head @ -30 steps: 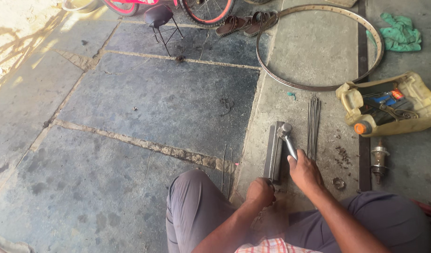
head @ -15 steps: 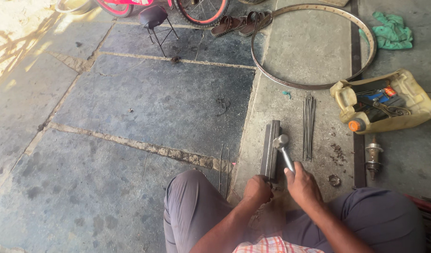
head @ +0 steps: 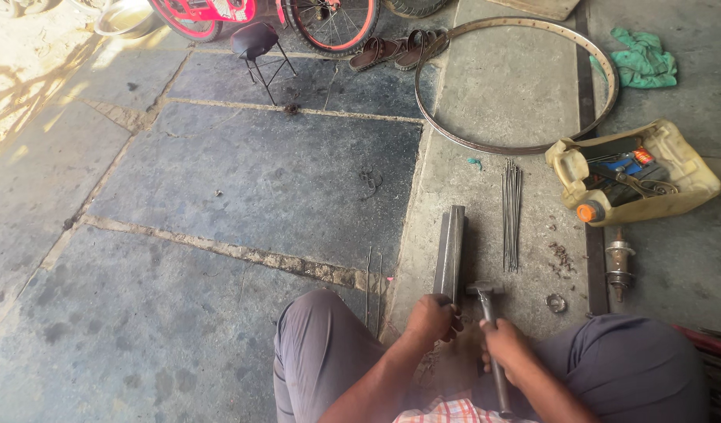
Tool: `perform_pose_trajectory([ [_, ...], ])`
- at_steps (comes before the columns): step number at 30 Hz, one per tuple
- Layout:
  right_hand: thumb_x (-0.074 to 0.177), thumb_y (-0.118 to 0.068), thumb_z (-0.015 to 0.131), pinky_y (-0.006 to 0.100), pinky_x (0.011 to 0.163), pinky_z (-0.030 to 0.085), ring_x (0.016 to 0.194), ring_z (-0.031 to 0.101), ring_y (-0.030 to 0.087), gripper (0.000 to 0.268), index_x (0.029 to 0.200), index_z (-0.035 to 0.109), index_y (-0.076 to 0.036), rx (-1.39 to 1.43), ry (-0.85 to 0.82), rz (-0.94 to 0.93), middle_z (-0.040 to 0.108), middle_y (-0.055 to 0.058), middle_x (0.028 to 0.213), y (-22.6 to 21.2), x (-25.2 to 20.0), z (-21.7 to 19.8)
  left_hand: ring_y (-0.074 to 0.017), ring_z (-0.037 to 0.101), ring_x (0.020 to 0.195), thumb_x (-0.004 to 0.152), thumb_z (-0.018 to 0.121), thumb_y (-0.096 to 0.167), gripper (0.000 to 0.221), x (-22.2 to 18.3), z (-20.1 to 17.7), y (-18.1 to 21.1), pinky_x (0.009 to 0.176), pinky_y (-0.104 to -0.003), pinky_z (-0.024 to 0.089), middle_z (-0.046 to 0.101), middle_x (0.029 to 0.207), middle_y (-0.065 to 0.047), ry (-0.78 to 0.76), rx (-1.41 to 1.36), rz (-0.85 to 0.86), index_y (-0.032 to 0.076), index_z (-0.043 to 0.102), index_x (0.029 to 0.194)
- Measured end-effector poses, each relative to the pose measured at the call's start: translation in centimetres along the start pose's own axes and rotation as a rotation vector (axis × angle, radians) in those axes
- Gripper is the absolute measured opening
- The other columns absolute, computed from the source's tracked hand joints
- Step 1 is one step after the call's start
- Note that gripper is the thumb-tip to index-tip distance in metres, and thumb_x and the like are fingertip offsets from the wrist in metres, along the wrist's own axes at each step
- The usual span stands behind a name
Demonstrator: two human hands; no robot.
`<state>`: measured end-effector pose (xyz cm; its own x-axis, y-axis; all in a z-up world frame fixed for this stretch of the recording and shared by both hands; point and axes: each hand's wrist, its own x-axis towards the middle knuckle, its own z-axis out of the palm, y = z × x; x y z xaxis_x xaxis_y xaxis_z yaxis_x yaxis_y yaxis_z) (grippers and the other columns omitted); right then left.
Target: The person hammers metal spokes against a metal block by hand to straighten them while sitting on the ground.
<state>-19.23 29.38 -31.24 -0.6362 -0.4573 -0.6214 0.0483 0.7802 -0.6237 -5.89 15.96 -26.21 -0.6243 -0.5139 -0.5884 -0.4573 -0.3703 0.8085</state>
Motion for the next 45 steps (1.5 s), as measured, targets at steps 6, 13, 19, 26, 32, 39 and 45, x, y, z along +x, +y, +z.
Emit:
perform_pose_trajectory([
  [6,0.078,-0.01,0.073,0.046,0.089,0.057,0.112,0.06,0.043,0.072,0.146,0.047,-0.008,-0.646,0.499,-0.835,0.052,0.029,0.132,-7.2,-4.4,-4.7,-0.0152,0.064,0.054,0.1,0.056,0.01,0.017,-1.1,-0.8,1.1,0.049,-0.029,0.052,0.07,0.073,-0.01,-0.16,-0.026,0.087,-0.002,0.069,0.101],
  [13,0.088,-0.009,0.063,0.042,0.097,0.057,0.112,0.064,0.028,0.036,0.123,0.061,-0.01,-1.085,0.388,-1.076,0.064,0.01,0.113,-9.9,-1.3,-9.6,-0.013,0.056,0.055,0.1,0.056,0.022,0.029,-3.6,-3.9,3.7,0.049,-0.027,0.046,0.061,0.067,-0.005,-0.247,-0.203,0.145,0.0,0.073,0.097],
  [19,0.101,-0.03,0.063,0.042,0.082,0.057,0.095,0.071,0.029,0.026,0.115,0.067,-0.009,-0.763,0.245,-0.374,0.073,0.014,0.103,-9.0,8.2,-12.4,-0.016,0.059,0.058,0.102,0.052,0.044,0.047,-2.3,-6.1,5.3,0.052,-0.03,0.048,0.065,0.072,-0.009,0.31,-0.459,0.034,-0.001,0.069,0.101],
  [26,0.1,-0.041,0.067,0.049,0.086,0.061,0.097,0.077,0.037,0.039,0.118,0.069,-0.006,-0.556,0.122,-0.032,0.077,0.02,0.11,-8.7,19.2,-11.9,-0.0131,0.061,0.066,0.098,0.062,0.027,0.028,3.9,-8.4,0.8,0.057,-0.029,0.051,0.066,0.081,-0.006,0.521,-0.411,0.064,-0.001,0.068,0.103],
  [32,0.09,-0.049,0.072,0.056,0.104,0.044,0.129,0.053,0.045,0.076,0.15,0.05,-0.006,-0.576,0.236,-0.19,0.057,0.025,0.141,-7.1,21.8,-11.4,-0.0247,0.063,0.086,0.099,0.059,0.028,0.031,12.7,-16.7,-6.9,0.074,-0.037,0.051,0.067,0.096,-0.01,1.013,-0.01,-0.029,0.002,0.069,0.113],
  [39,0.097,-0.051,0.065,0.056,0.102,0.049,0.125,0.061,0.043,0.057,0.14,0.062,-0.013,-0.581,0.136,-0.128,0.067,0.022,0.134,-10.3,18.6,-12.5,-0.0337,0.058,0.128,0.101,0.054,0.03,0.038,15.1,-13.6,-13.2,0.103,-0.047,0.051,0.055,0.14,-0.013,0.928,0.618,-0.669,0.01,0.059,0.132],
  [45,0.098,-0.054,0.063,0.054,0.104,0.052,0.124,0.066,0.038,0.047,0.13,0.07,-0.02,-0.612,0.043,-0.119,0.073,0.015,0.128,-12.3,17.3,-12.4,-0.0375,0.061,0.123,0.092,0.063,0.024,0.034,14.7,-13.6,-12.9,0.099,-0.048,0.054,0.062,0.13,-0.017,0.805,0.74,-0.555,0.01,0.063,0.122],
])
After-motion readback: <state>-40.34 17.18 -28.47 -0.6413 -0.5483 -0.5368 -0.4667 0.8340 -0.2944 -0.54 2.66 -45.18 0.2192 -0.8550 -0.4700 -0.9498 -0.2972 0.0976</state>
